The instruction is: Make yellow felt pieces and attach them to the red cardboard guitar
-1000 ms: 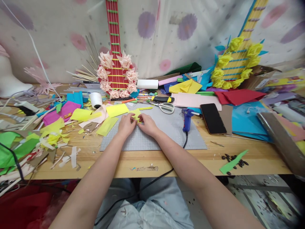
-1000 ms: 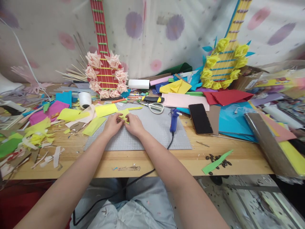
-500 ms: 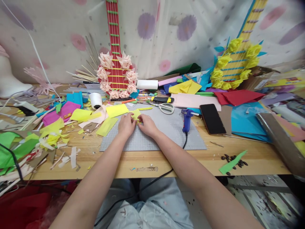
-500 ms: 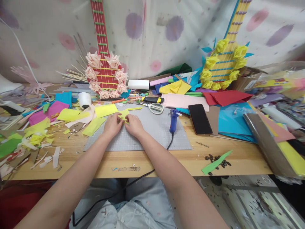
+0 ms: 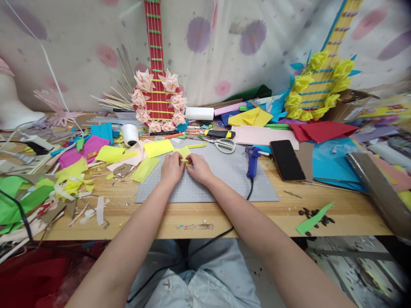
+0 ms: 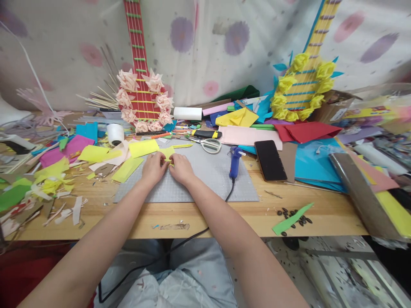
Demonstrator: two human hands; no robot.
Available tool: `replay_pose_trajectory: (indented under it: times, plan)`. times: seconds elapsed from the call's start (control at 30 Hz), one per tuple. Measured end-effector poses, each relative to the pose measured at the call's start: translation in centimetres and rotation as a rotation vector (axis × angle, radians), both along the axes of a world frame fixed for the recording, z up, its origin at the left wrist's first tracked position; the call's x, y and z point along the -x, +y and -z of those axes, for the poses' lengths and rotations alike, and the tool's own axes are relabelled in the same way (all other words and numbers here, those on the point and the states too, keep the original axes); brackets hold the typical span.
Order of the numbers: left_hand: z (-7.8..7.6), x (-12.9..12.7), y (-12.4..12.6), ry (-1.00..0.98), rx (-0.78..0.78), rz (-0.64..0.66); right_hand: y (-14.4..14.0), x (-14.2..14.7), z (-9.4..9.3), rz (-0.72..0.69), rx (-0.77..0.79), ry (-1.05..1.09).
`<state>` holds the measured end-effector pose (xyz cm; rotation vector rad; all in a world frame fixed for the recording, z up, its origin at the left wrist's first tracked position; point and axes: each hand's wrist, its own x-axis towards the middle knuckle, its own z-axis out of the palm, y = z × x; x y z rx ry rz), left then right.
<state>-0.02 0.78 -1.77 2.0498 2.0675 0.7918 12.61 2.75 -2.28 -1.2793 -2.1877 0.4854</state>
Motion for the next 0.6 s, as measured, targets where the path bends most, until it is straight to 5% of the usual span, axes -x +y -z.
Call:
replay_pose_trajectory:
  times: [0.17, 0.6]
  plan:
    - [0.25, 0.13, 0.12, 0.111, -0.021, 0.017, -0.11, 0.03, -0.05, 0.003, 0.002, -0.016]
    - [0.09, 1.01, -0.52, 0.029, -0.021, -0.016, -0.27, 0.06, 0.02, -0.001, 0.003, -0.036]
